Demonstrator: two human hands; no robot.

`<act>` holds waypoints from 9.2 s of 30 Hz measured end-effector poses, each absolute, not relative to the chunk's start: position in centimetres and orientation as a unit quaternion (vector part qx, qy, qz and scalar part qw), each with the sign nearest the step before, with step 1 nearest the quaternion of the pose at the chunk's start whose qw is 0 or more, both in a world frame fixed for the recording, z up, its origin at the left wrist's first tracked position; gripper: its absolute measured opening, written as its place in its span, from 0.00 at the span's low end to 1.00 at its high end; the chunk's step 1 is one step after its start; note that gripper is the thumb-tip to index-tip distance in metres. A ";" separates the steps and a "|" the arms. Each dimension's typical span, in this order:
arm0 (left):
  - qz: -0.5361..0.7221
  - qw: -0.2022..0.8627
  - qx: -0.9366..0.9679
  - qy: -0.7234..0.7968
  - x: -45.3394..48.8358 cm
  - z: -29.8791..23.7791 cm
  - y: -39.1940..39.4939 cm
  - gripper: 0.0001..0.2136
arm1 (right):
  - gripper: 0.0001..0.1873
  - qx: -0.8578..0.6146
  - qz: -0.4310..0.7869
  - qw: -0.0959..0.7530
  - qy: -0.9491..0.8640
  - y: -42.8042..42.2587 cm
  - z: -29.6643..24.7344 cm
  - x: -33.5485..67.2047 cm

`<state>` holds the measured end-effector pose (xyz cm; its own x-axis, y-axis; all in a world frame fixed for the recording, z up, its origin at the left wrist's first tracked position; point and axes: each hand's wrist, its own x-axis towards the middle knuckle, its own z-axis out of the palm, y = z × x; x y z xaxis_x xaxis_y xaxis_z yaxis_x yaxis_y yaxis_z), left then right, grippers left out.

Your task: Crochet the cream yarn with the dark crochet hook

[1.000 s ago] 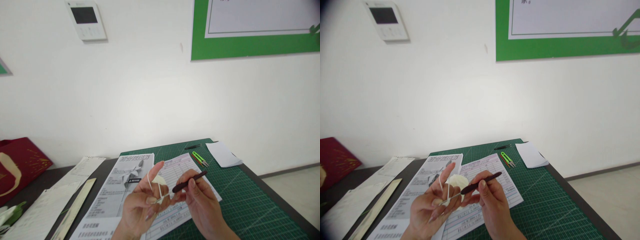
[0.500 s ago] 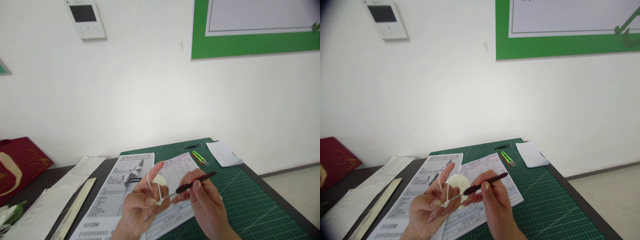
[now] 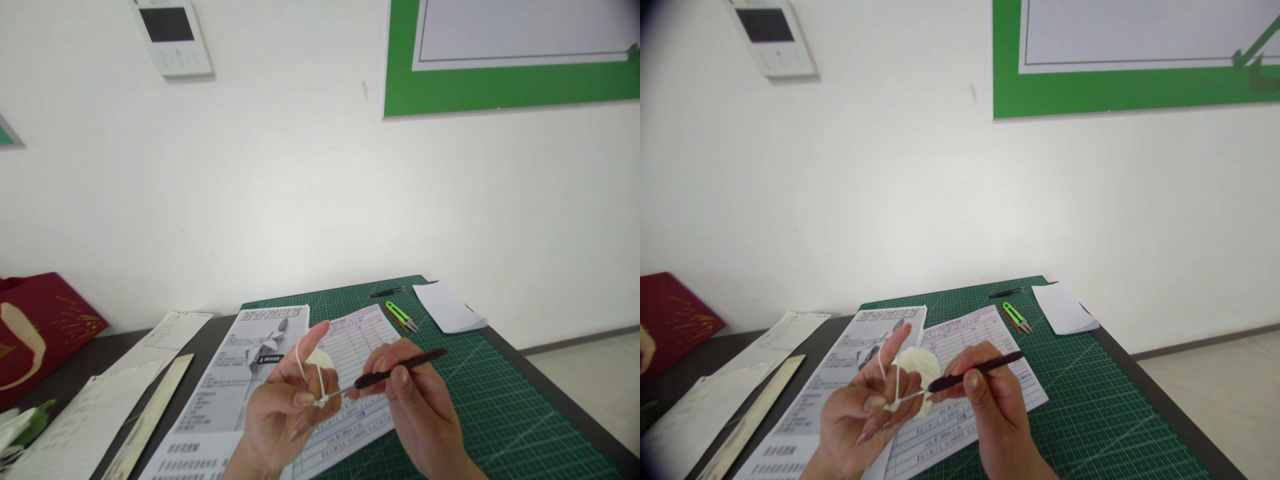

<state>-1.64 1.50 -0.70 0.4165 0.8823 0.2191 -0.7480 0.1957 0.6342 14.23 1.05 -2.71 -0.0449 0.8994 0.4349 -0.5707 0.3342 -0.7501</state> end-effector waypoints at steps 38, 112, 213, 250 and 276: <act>0.554 0.728 0.383 0.126 -2.0 -0.5 1.9 0.28 | 0.14 -0.176 0.285 0.713 -0.616 0.1 -3.0 13.4; 0.630 0.632 0.382 0.240 -0.1 -1.4 1.4 0.21 | 0.11 -0.184 0.729 0.621 -0.220 1.7 -2.5 13.1; 0.461 0.849 0.246 0.081 -2.6 -0.8 1.6 0.24 | 0.06 -0.153 0.670 0.605 -0.401 2.0 -2.0 15.1; 0.371 0.874 0.247 0.193 -3.1 0.9 2.2 0.19 | 0.07 -0.152 0.665 0.583 -0.442 2.6 -2.0 16.2; 0.540 0.598 0.500 0.319 -1.5 -1.0 1.7 0.16 | 0.11 -0.261 0.680 0.636 -0.255 1.9 -2.4 13.3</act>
